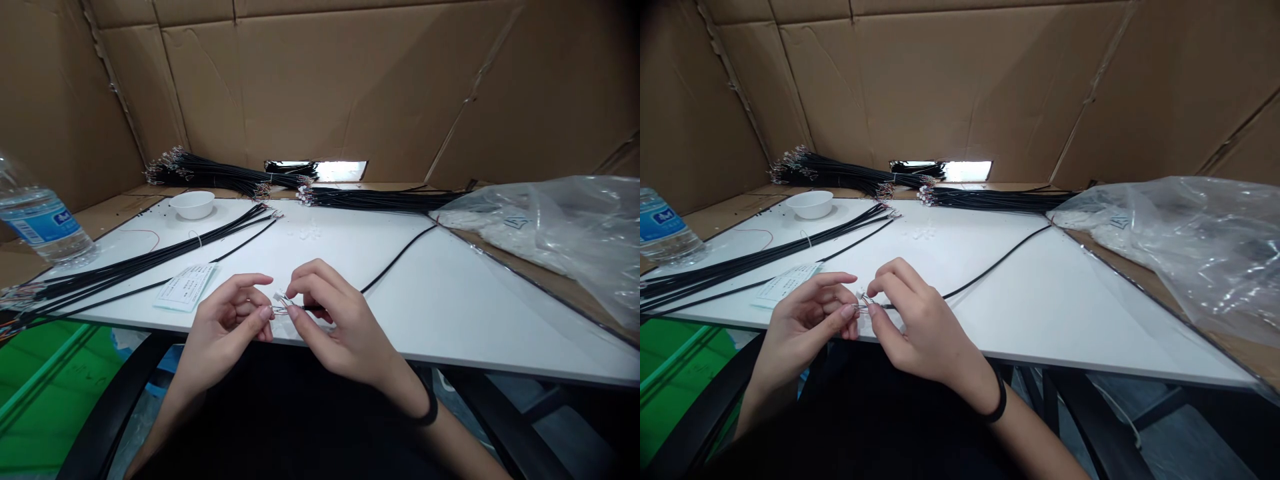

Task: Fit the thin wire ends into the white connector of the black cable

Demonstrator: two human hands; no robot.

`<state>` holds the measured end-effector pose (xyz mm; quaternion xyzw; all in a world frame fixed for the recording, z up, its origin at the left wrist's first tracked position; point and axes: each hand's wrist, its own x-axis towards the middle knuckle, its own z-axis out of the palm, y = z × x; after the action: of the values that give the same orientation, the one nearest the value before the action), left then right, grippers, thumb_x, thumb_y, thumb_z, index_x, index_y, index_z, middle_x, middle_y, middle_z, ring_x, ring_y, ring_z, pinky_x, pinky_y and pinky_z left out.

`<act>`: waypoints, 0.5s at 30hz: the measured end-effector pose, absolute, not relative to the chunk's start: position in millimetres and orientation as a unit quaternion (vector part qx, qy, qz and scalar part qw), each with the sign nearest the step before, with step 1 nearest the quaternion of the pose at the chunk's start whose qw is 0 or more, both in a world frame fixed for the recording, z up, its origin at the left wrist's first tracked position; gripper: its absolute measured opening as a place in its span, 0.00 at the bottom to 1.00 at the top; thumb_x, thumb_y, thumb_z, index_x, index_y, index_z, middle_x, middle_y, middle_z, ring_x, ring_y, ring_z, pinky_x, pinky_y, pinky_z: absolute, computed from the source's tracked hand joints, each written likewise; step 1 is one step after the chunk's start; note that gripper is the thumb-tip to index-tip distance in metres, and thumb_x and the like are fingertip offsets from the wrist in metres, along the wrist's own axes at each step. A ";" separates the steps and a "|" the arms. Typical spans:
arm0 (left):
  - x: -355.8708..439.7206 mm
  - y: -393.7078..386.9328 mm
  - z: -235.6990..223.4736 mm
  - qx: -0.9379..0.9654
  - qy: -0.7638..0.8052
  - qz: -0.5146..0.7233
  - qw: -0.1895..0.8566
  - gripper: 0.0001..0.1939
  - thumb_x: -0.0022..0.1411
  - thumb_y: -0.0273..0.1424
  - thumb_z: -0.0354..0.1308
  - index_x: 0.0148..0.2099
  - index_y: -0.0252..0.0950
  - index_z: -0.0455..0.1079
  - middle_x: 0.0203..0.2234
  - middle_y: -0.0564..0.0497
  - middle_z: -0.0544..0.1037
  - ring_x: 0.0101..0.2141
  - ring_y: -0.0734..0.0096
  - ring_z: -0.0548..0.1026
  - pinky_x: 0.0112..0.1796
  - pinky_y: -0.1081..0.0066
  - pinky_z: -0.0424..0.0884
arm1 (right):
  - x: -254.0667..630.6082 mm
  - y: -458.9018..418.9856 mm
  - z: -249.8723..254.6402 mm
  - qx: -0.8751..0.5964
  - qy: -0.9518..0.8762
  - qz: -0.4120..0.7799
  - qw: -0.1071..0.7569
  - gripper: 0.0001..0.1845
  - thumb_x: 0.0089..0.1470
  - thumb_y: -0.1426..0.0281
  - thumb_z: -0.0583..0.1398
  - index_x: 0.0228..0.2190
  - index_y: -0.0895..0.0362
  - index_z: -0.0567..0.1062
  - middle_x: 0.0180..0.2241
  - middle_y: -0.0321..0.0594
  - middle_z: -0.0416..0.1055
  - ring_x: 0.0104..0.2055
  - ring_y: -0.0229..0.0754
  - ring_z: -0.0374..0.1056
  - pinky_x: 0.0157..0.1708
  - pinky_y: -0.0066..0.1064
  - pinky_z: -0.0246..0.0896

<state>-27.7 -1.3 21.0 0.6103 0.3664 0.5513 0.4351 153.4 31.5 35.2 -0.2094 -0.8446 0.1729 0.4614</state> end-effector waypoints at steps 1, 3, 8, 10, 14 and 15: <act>-27.8 -1.3 21.0 0.611 0.366 0.551 0.435 0.12 0.65 0.27 0.59 0.50 0.41 0.69 0.27 0.56 0.73 0.25 0.79 0.75 0.27 0.80 0.72 | 153.4 31.4 35.3 -0.210 -0.845 0.173 0.461 0.07 0.57 0.80 0.55 0.37 0.59 0.68 0.38 0.40 0.64 0.39 0.38 0.63 0.39 0.29 0.62; -27.9 -1.8 20.9 0.611 0.366 0.552 0.433 0.12 0.65 0.27 0.59 0.51 0.41 0.69 0.27 0.56 0.73 0.25 0.79 0.75 0.27 0.80 0.72 | 153.6 31.3 35.3 -0.209 -0.846 0.173 0.459 0.07 0.57 0.80 0.55 0.37 0.59 0.68 0.38 0.40 0.64 0.39 0.38 0.63 0.38 0.29 0.62; -28.0 -3.1 21.7 0.612 0.371 0.551 0.429 0.12 0.65 0.26 0.58 0.50 0.40 0.69 0.27 0.56 0.73 0.24 0.79 0.75 0.27 0.79 0.72 | 154.0 31.0 35.1 -0.209 -0.848 0.172 0.456 0.06 0.57 0.79 0.55 0.37 0.58 0.68 0.38 0.40 0.64 0.39 0.38 0.63 0.38 0.29 0.62; -27.8 -3.2 22.0 0.610 0.374 0.552 0.428 0.12 0.65 0.26 0.58 0.50 0.40 0.69 0.27 0.56 0.73 0.24 0.79 0.75 0.27 0.80 0.72 | 154.1 31.2 34.9 -0.210 -0.848 0.172 0.455 0.06 0.57 0.79 0.55 0.37 0.58 0.68 0.38 0.40 0.64 0.39 0.38 0.63 0.38 0.29 0.62; -27.1 -3.4 21.7 0.606 0.377 0.555 0.427 0.11 0.65 0.26 0.59 0.50 0.40 0.70 0.28 0.56 0.74 0.24 0.79 0.75 0.27 0.79 0.73 | 153.9 31.6 34.9 -0.209 -0.850 0.171 0.452 0.06 0.57 0.79 0.55 0.37 0.59 0.68 0.38 0.41 0.64 0.39 0.38 0.63 0.38 0.30 0.62; -26.9 -3.3 21.6 0.604 0.378 0.557 0.426 0.11 0.64 0.26 0.59 0.49 0.39 0.70 0.28 0.55 0.74 0.24 0.79 0.75 0.27 0.79 0.73 | 153.9 31.6 35.0 -0.209 -0.850 0.171 0.452 0.06 0.57 0.79 0.55 0.37 0.59 0.68 0.38 0.41 0.64 0.39 0.38 0.63 0.38 0.30 0.62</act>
<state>-26.9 -3.3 21.6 0.6043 0.3782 0.5568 0.4262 153.9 31.6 35.0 -0.2090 -0.8503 0.1714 0.4517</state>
